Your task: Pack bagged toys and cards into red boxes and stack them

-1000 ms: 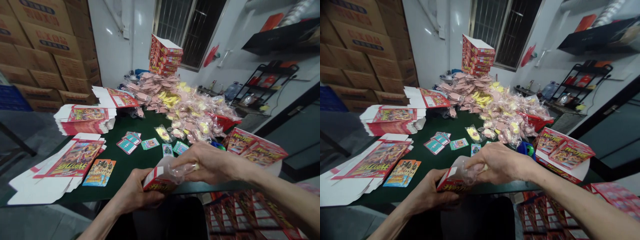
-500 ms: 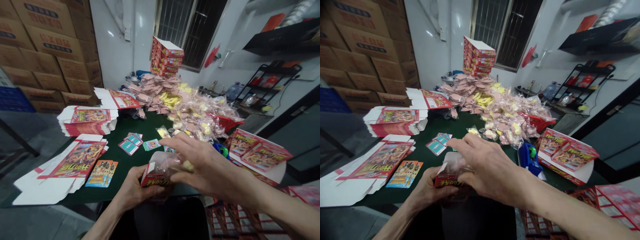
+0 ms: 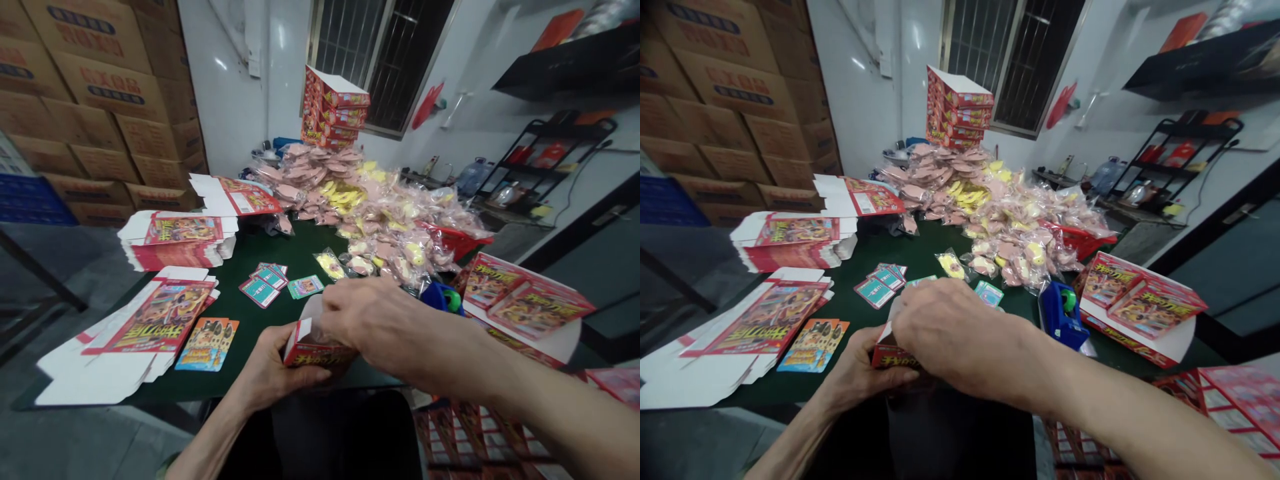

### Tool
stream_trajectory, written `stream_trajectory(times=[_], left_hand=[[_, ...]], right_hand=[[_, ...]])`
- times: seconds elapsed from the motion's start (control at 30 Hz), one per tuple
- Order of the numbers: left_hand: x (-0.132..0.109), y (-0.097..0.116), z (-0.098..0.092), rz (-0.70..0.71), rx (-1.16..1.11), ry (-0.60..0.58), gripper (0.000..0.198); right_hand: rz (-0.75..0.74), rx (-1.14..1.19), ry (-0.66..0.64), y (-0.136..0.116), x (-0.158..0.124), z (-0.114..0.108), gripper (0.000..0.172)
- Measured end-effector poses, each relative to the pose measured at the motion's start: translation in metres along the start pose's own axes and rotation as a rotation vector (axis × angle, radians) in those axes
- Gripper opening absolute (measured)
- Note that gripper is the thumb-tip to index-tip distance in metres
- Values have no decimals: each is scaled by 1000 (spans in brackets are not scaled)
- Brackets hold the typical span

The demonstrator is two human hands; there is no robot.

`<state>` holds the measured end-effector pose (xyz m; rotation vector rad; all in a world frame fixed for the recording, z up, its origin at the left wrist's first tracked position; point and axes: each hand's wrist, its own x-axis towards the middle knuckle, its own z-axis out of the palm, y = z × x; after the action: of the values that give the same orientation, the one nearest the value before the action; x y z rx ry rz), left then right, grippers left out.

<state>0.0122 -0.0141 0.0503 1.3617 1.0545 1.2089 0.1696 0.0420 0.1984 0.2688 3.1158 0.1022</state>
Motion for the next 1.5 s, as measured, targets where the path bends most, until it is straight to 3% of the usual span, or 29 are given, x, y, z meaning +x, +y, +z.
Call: stream_trajectory(times=[0.07,0.23,0.3,0.43,0.57,0.7,0.8,0.9,1.0,1.07,1.13,1.23,1.37,1.5], left_hand=[[-1,-4,-2,3,-11,30,33],[-6,-15,-7,24,-14,160,34],[-6,-17,-8,33,-35,181,34],[-5,-19,-8,55,-63,144,31],[-5,-17,-9,81,-49,114,27],[-3,-17,-9,93,-12,93,23],[-4,-22,-6,183,83,220,31],[-12,-34,-1,368,171,454,60],[-22,-49,1,498,246,568,64],[-25,-54,0,541,336,571,60],[-24,-51,-4,599,444,546,57],[-19,-35,-12,682,596,509,52],[-12,-18,-23,690,671,457,44],[-11,-23,-30,699,656,461,44]], right_hand=[[-32,-2,86,2,4,8,15],[146,-46,700,7,-9,44,28],[196,29,818,4,-15,59,26],[159,167,833,-3,-14,80,25],[21,249,656,0,-4,80,24],[16,281,473,0,3,82,20],[101,219,433,-7,7,91,18],[126,201,593,-13,6,102,16],[151,151,916,-17,-5,113,27],[306,152,1187,-20,-13,125,35],[535,314,1369,-23,-17,139,35],[721,684,1331,-24,-11,161,33],[652,855,1290,-17,3,182,40],[567,825,1310,-17,16,192,49]])
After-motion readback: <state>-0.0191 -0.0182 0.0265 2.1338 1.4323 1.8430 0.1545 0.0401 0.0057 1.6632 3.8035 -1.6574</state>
